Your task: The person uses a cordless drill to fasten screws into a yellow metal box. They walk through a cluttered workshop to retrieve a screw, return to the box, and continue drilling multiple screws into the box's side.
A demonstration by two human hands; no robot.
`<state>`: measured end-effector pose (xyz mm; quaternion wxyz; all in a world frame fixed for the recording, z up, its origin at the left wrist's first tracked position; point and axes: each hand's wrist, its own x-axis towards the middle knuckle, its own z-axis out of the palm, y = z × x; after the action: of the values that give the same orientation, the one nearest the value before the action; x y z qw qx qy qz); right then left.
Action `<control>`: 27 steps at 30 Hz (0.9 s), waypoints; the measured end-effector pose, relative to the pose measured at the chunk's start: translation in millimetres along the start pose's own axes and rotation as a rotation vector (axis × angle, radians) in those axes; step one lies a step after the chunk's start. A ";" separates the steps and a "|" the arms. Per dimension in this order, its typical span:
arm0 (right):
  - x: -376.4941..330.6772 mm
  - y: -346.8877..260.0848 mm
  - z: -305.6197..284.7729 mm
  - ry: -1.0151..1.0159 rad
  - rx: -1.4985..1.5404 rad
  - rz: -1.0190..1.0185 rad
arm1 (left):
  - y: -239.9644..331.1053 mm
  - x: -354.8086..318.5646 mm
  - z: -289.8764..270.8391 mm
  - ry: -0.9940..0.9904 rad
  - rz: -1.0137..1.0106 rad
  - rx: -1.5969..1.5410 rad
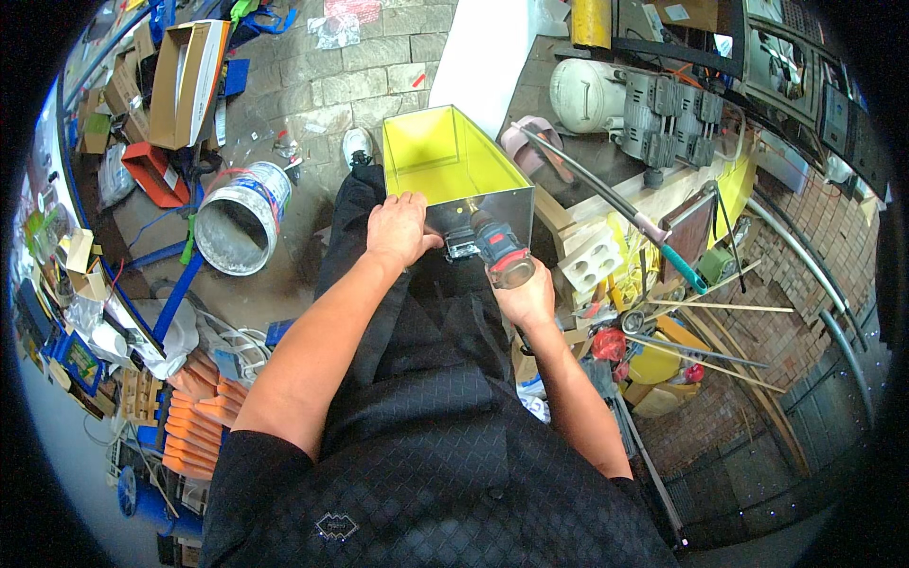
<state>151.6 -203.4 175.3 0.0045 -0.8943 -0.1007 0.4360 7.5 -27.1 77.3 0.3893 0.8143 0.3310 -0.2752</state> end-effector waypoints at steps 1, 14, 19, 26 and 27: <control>0.2 0.1 0.1 0.001 0.015 -0.004 | -0.4 0.1 0.5 -0.001 -0.001 0.002; -6.1 -15.8 -11.4 -0.016 0.001 0.008 | 1.1 1.7 -0.7 -0.017 -0.009 0.018; -5.0 -16.8 -13.9 -0.032 0.010 -0.003 | 4.2 2.9 -5.0 -0.059 -0.031 0.027; -1.0 -10.7 -11.0 -0.051 0.014 -0.001 | 2.4 3.4 -1.8 -0.038 -0.023 0.018; -1.1 -9.8 -9.9 -0.038 0.018 0.005 | 1.5 3.0 -2.0 -0.024 -0.013 0.018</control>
<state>156.9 -193.2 183.2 0.0094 -0.8860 -0.0945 0.4538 10.9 -25.2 77.0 0.3841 0.8123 0.3293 -0.2903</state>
